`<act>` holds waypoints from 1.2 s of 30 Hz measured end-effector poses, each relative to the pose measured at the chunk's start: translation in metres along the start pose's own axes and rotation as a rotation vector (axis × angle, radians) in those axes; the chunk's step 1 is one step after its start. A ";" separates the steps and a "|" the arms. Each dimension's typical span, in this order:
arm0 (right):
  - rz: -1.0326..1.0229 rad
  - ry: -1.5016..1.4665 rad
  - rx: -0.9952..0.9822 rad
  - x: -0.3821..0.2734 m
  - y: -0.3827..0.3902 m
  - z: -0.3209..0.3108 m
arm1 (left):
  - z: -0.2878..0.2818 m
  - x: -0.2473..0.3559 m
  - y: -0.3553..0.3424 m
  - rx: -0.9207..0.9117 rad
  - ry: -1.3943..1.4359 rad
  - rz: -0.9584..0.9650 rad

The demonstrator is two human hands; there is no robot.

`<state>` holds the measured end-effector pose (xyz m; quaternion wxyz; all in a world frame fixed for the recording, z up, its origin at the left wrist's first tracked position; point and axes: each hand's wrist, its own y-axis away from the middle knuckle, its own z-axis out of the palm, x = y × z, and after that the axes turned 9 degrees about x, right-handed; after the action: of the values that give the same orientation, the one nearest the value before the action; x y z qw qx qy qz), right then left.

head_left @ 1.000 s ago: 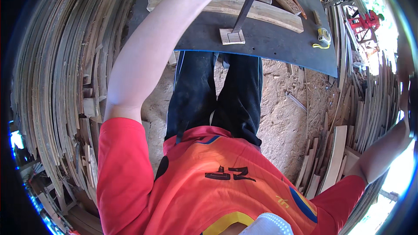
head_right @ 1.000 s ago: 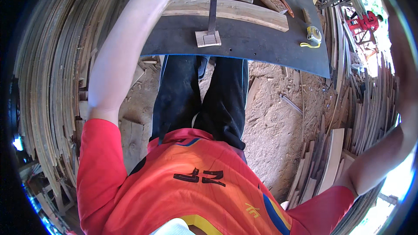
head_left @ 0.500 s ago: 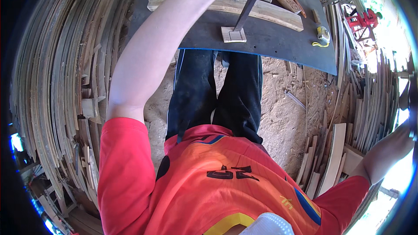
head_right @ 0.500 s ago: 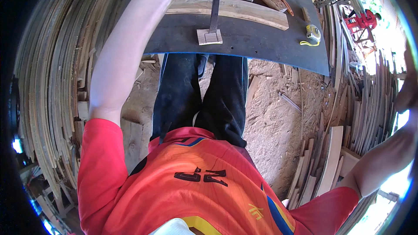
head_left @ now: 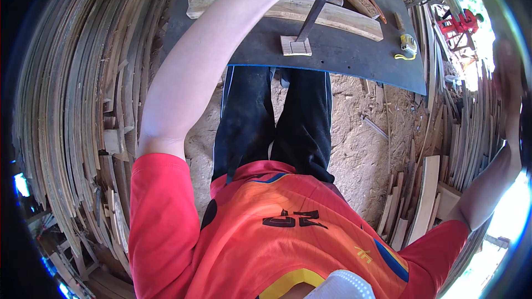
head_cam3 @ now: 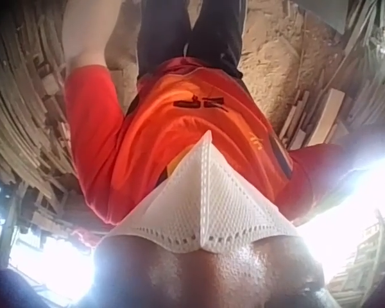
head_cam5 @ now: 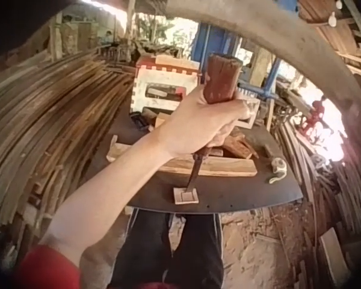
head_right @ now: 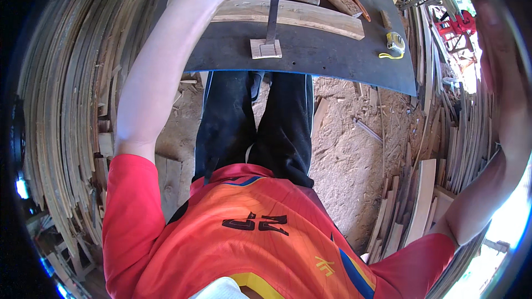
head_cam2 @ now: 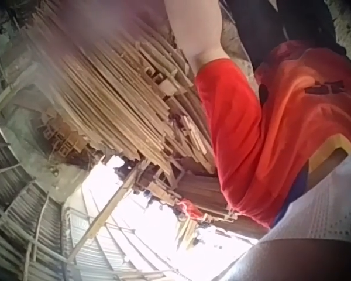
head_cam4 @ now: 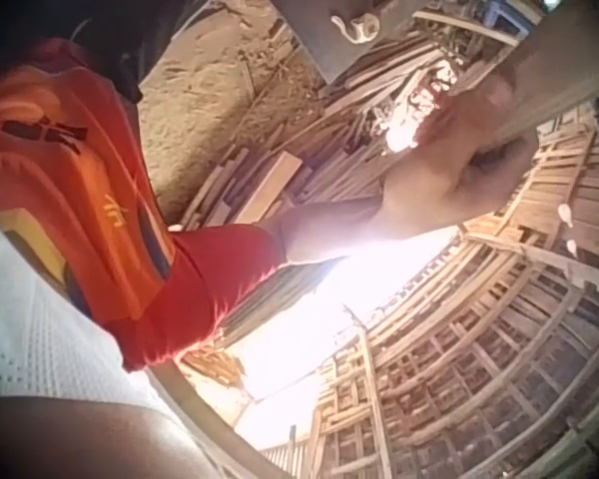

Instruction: Chiseling and carving a small piece of wood at a workbench in a workshop.

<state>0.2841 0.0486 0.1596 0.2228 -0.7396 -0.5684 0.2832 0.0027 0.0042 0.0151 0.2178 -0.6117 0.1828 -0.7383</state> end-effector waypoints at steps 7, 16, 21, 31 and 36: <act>0.705 0.265 0.032 0.054 0.050 0.033 | 0.010 0.003 0.003 0.070 0.028 -0.026; 0.502 0.069 -0.298 0.153 0.104 0.199 | -0.018 -0.021 -0.022 -0.477 0.280 0.412; 0.454 0.069 -0.186 0.164 0.094 0.232 | 0.009 0.015 0.010 -0.019 0.021 -0.027; 0.045 0.380 0.206 0.178 0.092 0.258 | -0.010 0.010 -0.002 -0.191 0.092 -0.039; 0.003 -0.298 -0.035 0.106 0.108 0.258 | -0.013 0.014 0.000 -0.228 0.068 -0.093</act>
<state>0.2085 0.1258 -0.1189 0.1227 -0.6940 -0.5989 0.3802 -0.0123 -0.0035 0.0244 0.1061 -0.6147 0.2443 -0.7424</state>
